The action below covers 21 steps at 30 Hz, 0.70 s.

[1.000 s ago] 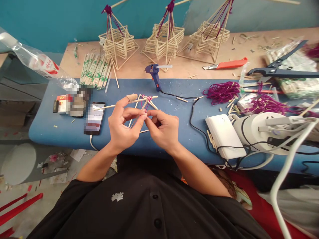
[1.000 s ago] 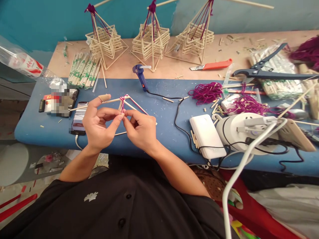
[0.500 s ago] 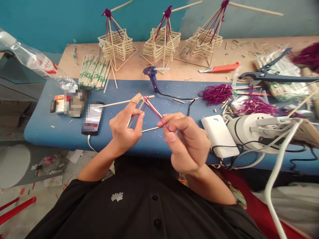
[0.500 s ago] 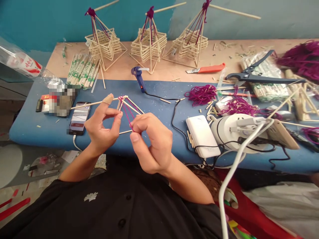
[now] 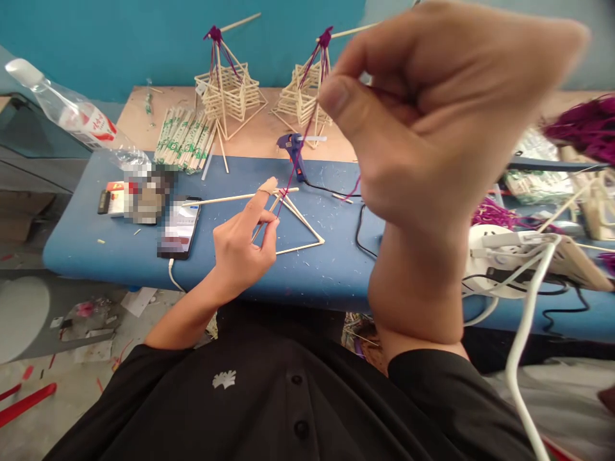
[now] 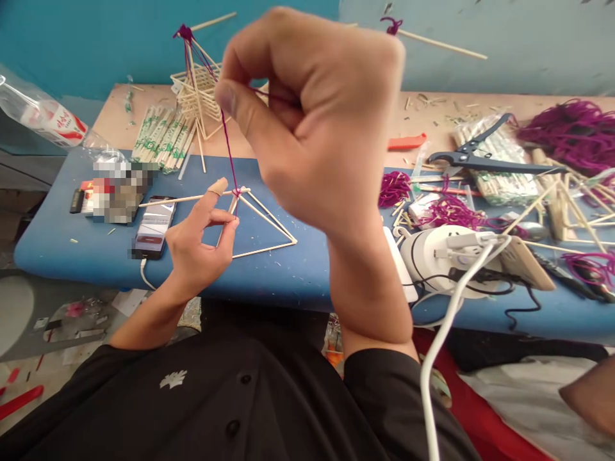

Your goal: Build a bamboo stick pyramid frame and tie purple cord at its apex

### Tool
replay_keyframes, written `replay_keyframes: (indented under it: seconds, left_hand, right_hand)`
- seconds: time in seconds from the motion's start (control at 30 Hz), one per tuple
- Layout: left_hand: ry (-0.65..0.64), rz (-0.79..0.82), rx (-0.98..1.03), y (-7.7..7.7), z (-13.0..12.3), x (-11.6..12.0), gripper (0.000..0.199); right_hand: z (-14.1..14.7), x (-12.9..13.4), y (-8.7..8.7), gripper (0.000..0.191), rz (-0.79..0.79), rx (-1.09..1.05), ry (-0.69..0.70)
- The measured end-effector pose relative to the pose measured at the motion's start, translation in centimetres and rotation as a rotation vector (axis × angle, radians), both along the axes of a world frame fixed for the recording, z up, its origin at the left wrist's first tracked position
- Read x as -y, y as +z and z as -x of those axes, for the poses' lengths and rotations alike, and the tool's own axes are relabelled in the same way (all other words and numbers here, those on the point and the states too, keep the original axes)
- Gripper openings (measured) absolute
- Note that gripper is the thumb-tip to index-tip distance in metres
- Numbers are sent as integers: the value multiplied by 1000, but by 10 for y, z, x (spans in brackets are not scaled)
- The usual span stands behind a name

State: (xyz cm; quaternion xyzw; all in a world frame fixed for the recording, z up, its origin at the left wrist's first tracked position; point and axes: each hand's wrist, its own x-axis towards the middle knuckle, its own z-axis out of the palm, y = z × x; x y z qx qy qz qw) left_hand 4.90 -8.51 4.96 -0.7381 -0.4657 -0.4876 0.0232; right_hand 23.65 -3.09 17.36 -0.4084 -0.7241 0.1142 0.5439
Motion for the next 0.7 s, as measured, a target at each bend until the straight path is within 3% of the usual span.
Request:
replay_keyframes:
  seconds: [0.07, 0.17, 0.3, 0.53, 0.7]
  left_hand:
    - [-6, 21, 12, 0, 1, 1, 56]
    - [-20, 69, 24, 0, 1, 2, 60]
    - [-40, 80, 54, 0, 1, 3, 61]
    - [-47, 35, 87, -5, 2, 1, 59]
    - [-30, 45, 177, -14, 3, 0, 47]
  right_hand:
    - [5, -29, -5, 16, -1, 20, 63]
    - [19, -66, -20, 21, 122, -32, 161]
    - [40, -98, -47, 25, 332, 58, 218]
    - [53, -116, -98, 17, 639, 190, 314]
    - [43, -121, -134, 12, 700, 133, 321]
